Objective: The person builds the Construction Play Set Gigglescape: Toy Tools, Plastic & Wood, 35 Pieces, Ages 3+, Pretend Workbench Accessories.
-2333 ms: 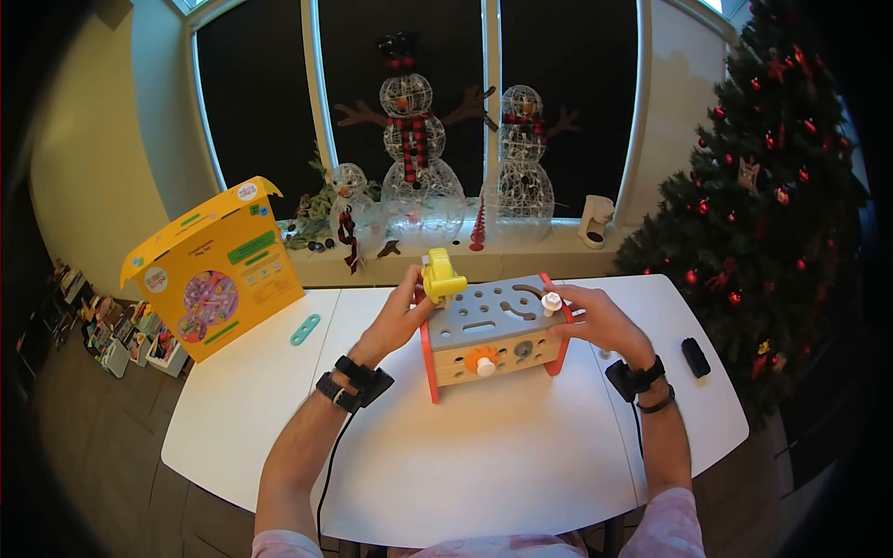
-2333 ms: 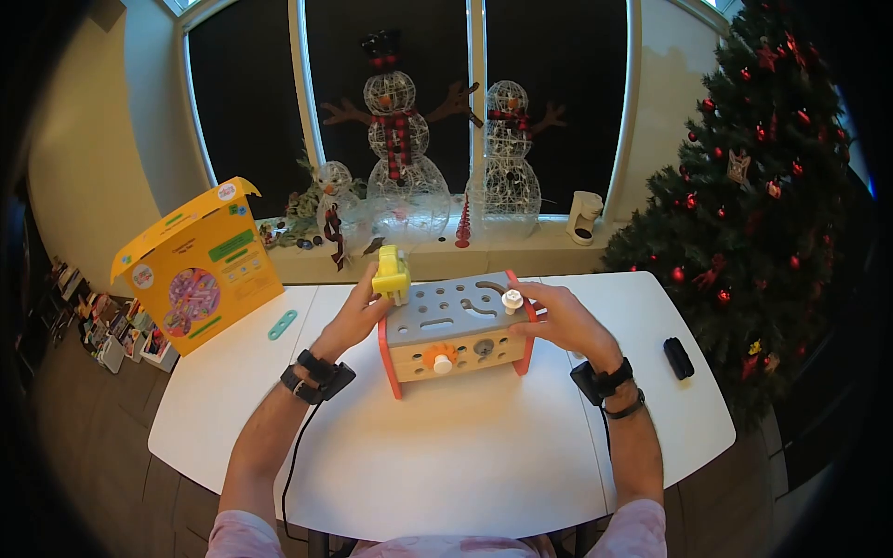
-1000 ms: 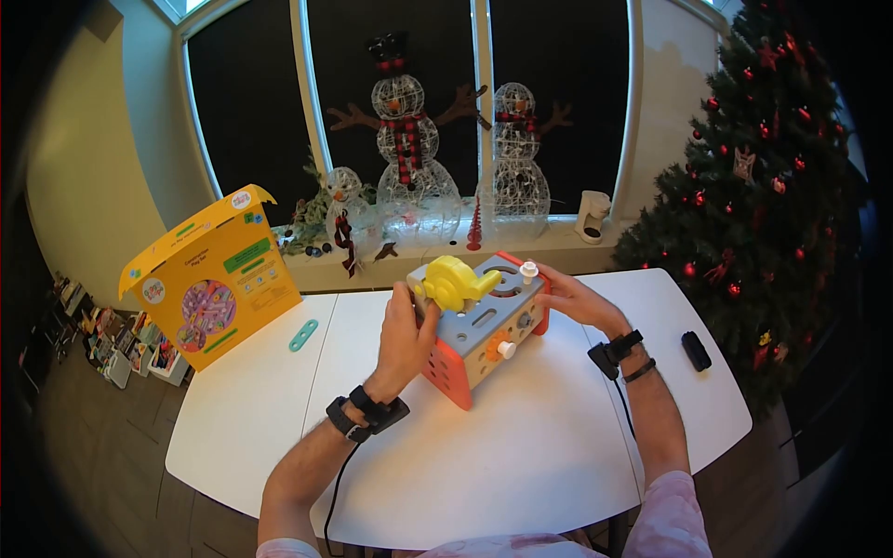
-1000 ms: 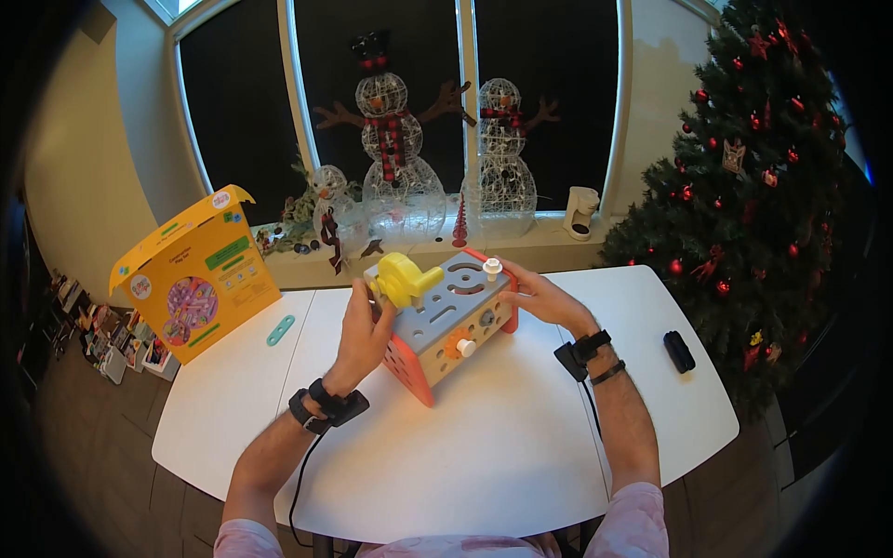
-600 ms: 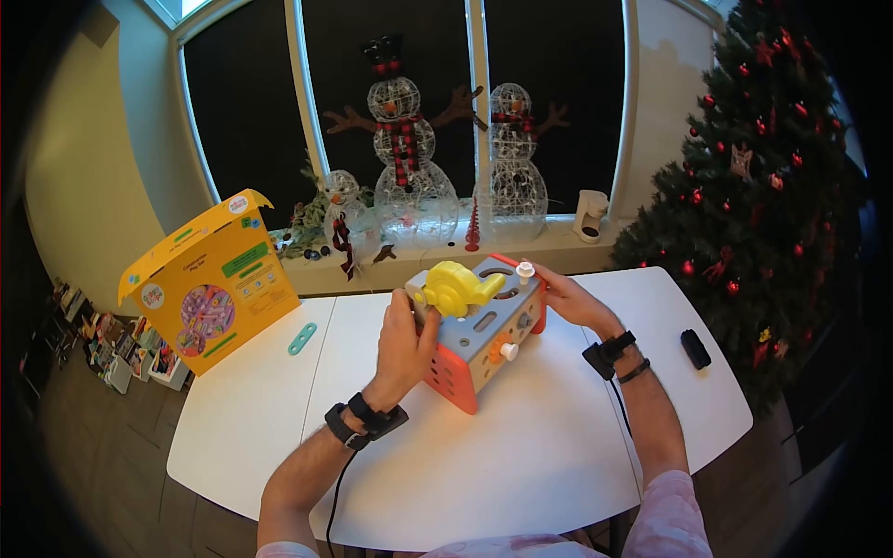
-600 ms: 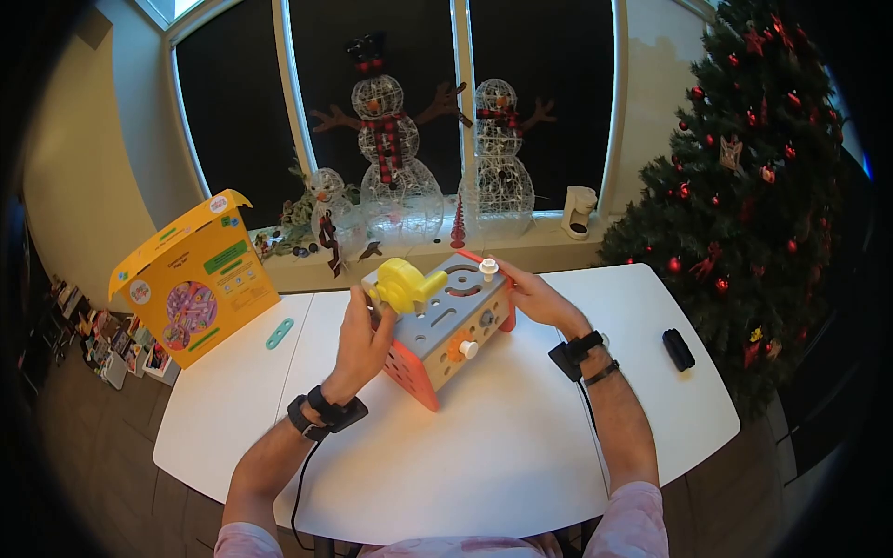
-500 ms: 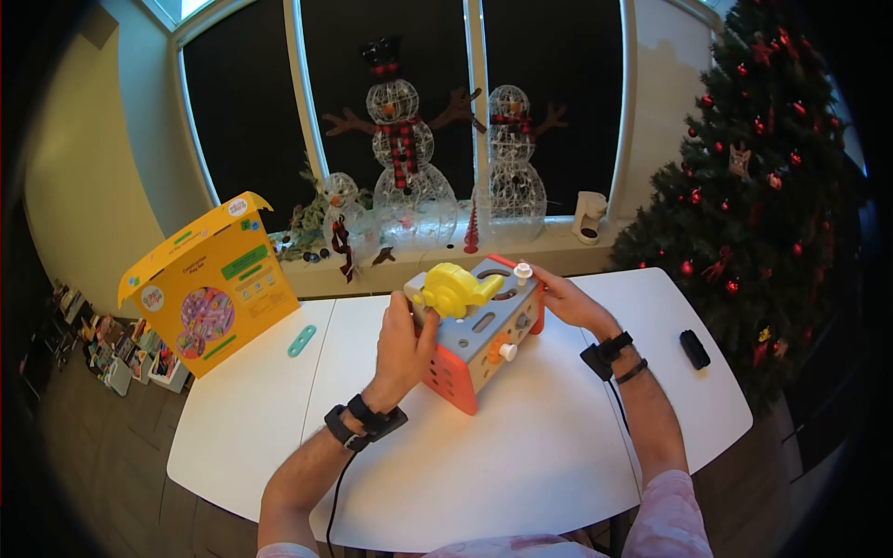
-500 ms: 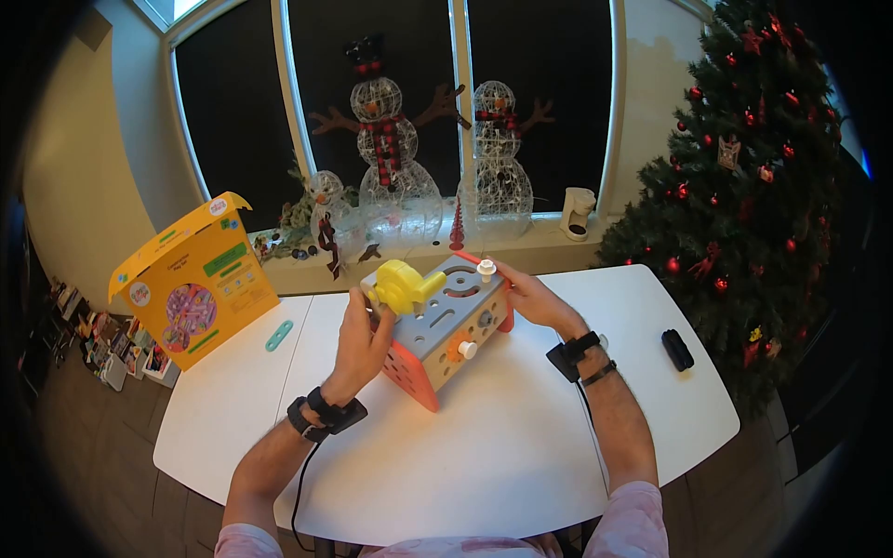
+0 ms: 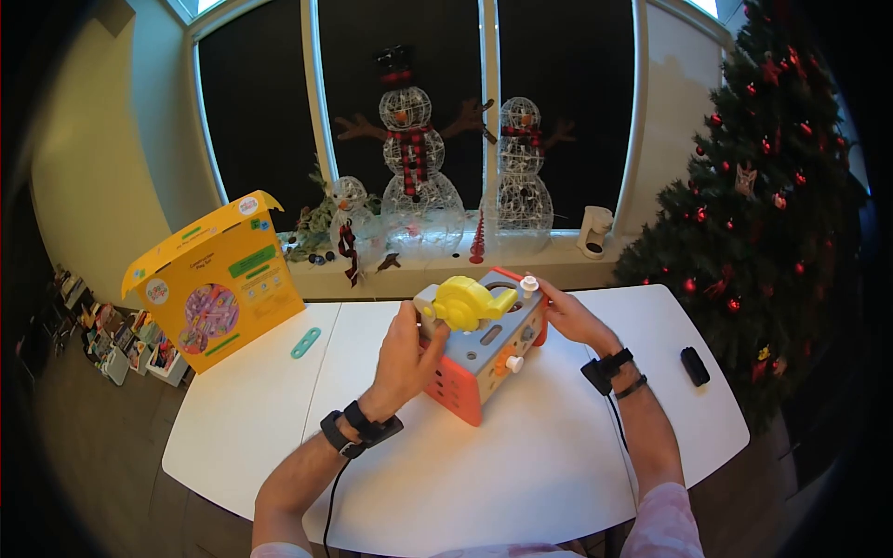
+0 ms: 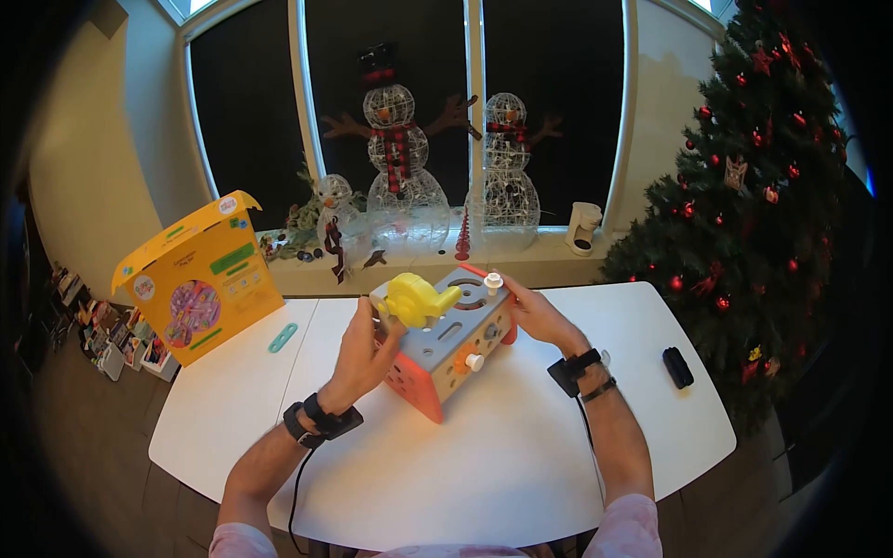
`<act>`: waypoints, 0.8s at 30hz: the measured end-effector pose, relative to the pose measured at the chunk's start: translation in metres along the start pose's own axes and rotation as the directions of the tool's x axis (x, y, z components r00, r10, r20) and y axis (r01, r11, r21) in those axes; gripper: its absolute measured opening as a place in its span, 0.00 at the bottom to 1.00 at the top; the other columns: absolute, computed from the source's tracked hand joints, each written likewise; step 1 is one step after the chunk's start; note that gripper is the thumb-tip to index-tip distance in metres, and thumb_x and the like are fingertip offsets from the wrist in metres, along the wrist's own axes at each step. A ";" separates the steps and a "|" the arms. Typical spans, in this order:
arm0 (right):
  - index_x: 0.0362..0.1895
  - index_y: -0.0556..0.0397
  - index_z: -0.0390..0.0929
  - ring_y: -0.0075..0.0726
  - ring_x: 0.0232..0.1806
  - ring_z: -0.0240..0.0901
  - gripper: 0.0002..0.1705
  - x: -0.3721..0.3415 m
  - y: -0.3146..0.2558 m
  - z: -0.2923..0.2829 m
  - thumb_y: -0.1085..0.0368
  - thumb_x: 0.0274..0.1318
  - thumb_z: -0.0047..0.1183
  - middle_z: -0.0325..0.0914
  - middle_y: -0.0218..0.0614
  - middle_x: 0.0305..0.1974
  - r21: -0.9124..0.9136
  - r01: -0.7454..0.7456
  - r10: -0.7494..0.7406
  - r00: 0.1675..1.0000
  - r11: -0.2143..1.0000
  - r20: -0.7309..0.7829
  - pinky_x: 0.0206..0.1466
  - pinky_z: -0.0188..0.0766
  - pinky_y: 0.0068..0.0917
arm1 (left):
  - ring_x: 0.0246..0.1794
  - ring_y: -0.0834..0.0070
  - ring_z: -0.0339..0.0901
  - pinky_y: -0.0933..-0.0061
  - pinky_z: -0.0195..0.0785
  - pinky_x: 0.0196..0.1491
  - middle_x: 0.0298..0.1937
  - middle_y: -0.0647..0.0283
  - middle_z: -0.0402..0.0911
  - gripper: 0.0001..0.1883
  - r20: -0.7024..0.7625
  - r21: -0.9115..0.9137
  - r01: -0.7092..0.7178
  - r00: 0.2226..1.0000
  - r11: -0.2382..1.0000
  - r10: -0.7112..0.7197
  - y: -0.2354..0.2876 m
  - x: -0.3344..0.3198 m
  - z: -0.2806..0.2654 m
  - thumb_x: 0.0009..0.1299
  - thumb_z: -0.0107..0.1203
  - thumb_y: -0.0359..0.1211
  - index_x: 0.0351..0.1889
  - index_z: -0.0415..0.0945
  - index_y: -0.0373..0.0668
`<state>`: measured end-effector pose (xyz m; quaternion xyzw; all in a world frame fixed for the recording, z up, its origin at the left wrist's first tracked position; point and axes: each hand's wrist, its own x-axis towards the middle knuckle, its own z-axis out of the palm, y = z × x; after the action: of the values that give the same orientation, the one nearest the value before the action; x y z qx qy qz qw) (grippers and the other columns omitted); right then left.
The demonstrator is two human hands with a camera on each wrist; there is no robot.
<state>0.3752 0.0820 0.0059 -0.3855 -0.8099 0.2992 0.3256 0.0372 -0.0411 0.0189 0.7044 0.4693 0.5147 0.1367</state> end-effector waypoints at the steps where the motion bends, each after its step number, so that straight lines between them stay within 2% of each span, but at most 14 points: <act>1: 0.92 0.45 0.52 0.53 0.77 0.75 0.47 -0.002 0.002 -0.001 0.79 0.71 0.47 0.79 0.54 0.74 -0.037 0.004 -0.004 1.000 0.999 -0.006 0.82 0.66 0.40 | 0.53 0.47 0.83 0.52 0.77 0.53 0.53 0.44 0.83 0.18 0.052 -0.032 -0.037 0.998 0.999 0.039 -0.001 0.000 -0.007 0.83 0.61 0.37 0.60 0.71 0.34; 3: 0.93 0.43 0.48 0.55 0.76 0.77 0.50 -0.003 0.007 0.001 0.79 0.71 0.48 0.79 0.55 0.74 -0.064 0.026 -0.025 1.000 0.998 0.019 0.81 0.68 0.42 | 0.55 0.49 0.84 0.54 0.78 0.56 0.56 0.46 0.84 0.19 0.052 -0.042 -0.040 0.998 0.998 0.042 -0.014 -0.002 -0.021 0.83 0.61 0.37 0.62 0.72 0.35; 5: 0.94 0.40 0.41 0.59 0.74 0.80 0.53 -0.007 0.011 0.000 0.78 0.73 0.50 0.78 0.59 0.74 -0.094 0.018 -0.021 0.999 0.995 -0.027 0.76 0.76 0.46 | 0.57 0.51 0.85 0.56 0.79 0.58 0.59 0.47 0.85 0.19 0.055 -0.052 -0.042 0.997 0.998 0.045 -0.028 -0.005 -0.040 0.82 0.61 0.37 0.64 0.73 0.36; 7: 0.94 0.39 0.40 0.60 0.73 0.80 0.54 -0.017 0.007 -0.001 0.77 0.74 0.52 0.77 0.60 0.75 -0.036 -0.037 0.037 0.999 0.999 -0.005 0.73 0.80 0.47 | 0.59 0.55 0.86 0.58 0.79 0.60 0.61 0.50 0.86 0.19 0.063 0.075 0.033 0.997 0.997 -0.037 -0.043 -0.007 -0.069 0.81 0.59 0.36 0.65 0.76 0.38; 8: 0.94 0.38 0.38 0.61 0.73 0.81 0.55 -0.022 0.004 -0.003 0.76 0.75 0.55 0.75 0.62 0.76 0.013 -0.103 0.103 0.995 0.995 -0.001 0.71 0.83 0.48 | 0.54 0.59 0.87 0.59 0.80 0.57 0.57 0.53 0.88 0.17 0.049 0.195 0.010 0.999 0.981 -0.020 -0.055 -0.007 -0.084 0.78 0.59 0.33 0.62 0.78 0.38; 11: 0.94 0.38 0.39 0.61 0.71 0.82 0.56 -0.038 0.005 -0.014 0.75 0.75 0.59 0.75 0.61 0.76 -0.016 -0.052 0.052 0.999 0.999 0.007 0.68 0.86 0.48 | 0.45 0.58 0.92 0.57 0.84 0.51 0.47 0.56 0.93 0.18 0.018 0.535 0.202 0.968 0.820 -0.250 -0.105 -0.008 -0.132 0.71 0.67 0.38 0.56 0.83 0.43; 12: 0.94 0.38 0.39 0.55 0.73 0.81 0.58 -0.044 -0.009 -0.019 0.76 0.73 0.61 0.73 0.58 0.78 0.000 -0.128 0.128 0.992 0.992 0.017 0.71 0.85 0.47 | 0.46 0.52 0.91 0.51 0.83 0.52 0.49 0.53 0.92 0.20 -0.011 0.599 0.254 0.951 0.759 -0.310 -0.127 -0.010 -0.149 0.71 0.68 0.42 0.55 0.83 0.42; 13: 0.94 0.38 0.39 0.55 0.73 0.81 0.58 -0.049 -0.014 -0.022 0.76 0.73 0.61 0.73 0.58 0.78 -0.001 -0.133 0.133 0.991 0.991 0.015 0.71 0.85 0.47 | 0.50 0.49 0.89 0.50 0.83 0.54 0.50 0.50 0.92 0.21 -0.059 0.682 0.222 0.966 0.696 -0.251 -0.153 -0.017 -0.161 0.70 0.68 0.42 0.57 0.83 0.42; 14: 0.94 0.38 0.41 0.54 0.71 0.83 0.57 -0.054 -0.017 -0.025 0.76 0.73 0.61 0.75 0.57 0.76 -0.014 -0.136 0.136 0.991 0.991 0.012 0.71 0.85 0.47 | 0.53 0.48 0.88 0.50 0.82 0.56 0.51 0.48 0.91 0.24 -0.093 0.738 0.269 0.949 0.618 -0.302 -0.175 -0.021 -0.172 0.68 0.68 0.40 0.60 0.83 0.42; 15: 0.94 0.38 0.44 0.53 0.69 0.85 0.56 -0.059 -0.020 -0.030 0.76 0.73 0.62 0.78 0.56 0.74 -0.029 -0.138 0.138 0.990 0.990 0.006 0.70 0.86 0.46 | 0.53 0.48 0.88 0.50 0.82 0.56 0.51 0.48 0.91 0.24 -0.086 0.736 0.261 0.951 0.625 -0.296 -0.181 -0.025 -0.180 0.68 0.68 0.40 0.60 0.83 0.42; 17: 0.93 0.38 0.45 0.54 0.68 0.85 0.54 -0.065 -0.028 -0.035 0.74 0.74 0.62 0.79 0.57 0.73 -0.056 -0.123 0.123 0.992 0.991 0.006 0.68 0.87 0.45 | 0.52 0.48 0.89 0.50 0.82 0.56 0.50 0.47 0.92 0.24 -0.118 0.812 0.345 0.886 0.470 -0.448 -0.191 -0.027 -0.189 0.66 0.68 0.39 0.59 0.86 0.40; 21: 0.92 0.41 0.52 0.53 0.66 0.87 0.49 -0.074 -0.053 -0.037 0.69 0.76 0.62 0.83 0.55 0.69 -0.097 -0.112 0.114 0.993 0.989 0.020 0.66 0.88 0.45 | 0.51 0.52 0.91 0.55 0.84 0.56 0.50 0.50 0.93 0.27 -0.102 0.772 0.401 0.844 0.494 -0.526 -0.217 -0.027 -0.191 0.59 0.76 0.40 0.57 0.90 0.39; 23: 0.91 0.42 0.54 0.53 0.65 0.88 0.47 -0.075 -0.058 -0.036 0.68 0.76 0.63 0.84 0.54 0.68 -0.113 -0.113 0.117 0.993 0.987 0.025 0.66 0.88 0.45 | 0.49 0.50 0.90 0.52 0.84 0.51 0.45 0.46 0.92 0.22 -0.127 0.724 0.412 0.868 0.553 -0.481 -0.215 -0.029 -0.189 0.56 0.78 0.38 0.45 0.91 0.36; 24: 0.90 0.43 0.57 0.53 0.65 0.88 0.45 -0.075 -0.060 -0.035 0.67 0.77 0.63 0.85 0.54 0.67 -0.126 -0.104 0.110 0.993 0.986 0.037 0.65 0.88 0.45 | 0.49 0.50 0.90 0.52 0.84 0.51 0.45 0.46 0.92 0.22 -0.122 0.723 0.409 0.868 0.556 -0.481 -0.215 -0.030 -0.189 0.56 0.78 0.38 0.45 0.91 0.36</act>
<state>0.4127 -0.0027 0.0492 -0.4413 -0.8120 0.2736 0.2666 -0.2365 -0.0082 -0.0626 0.5795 0.7899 0.2006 -0.0083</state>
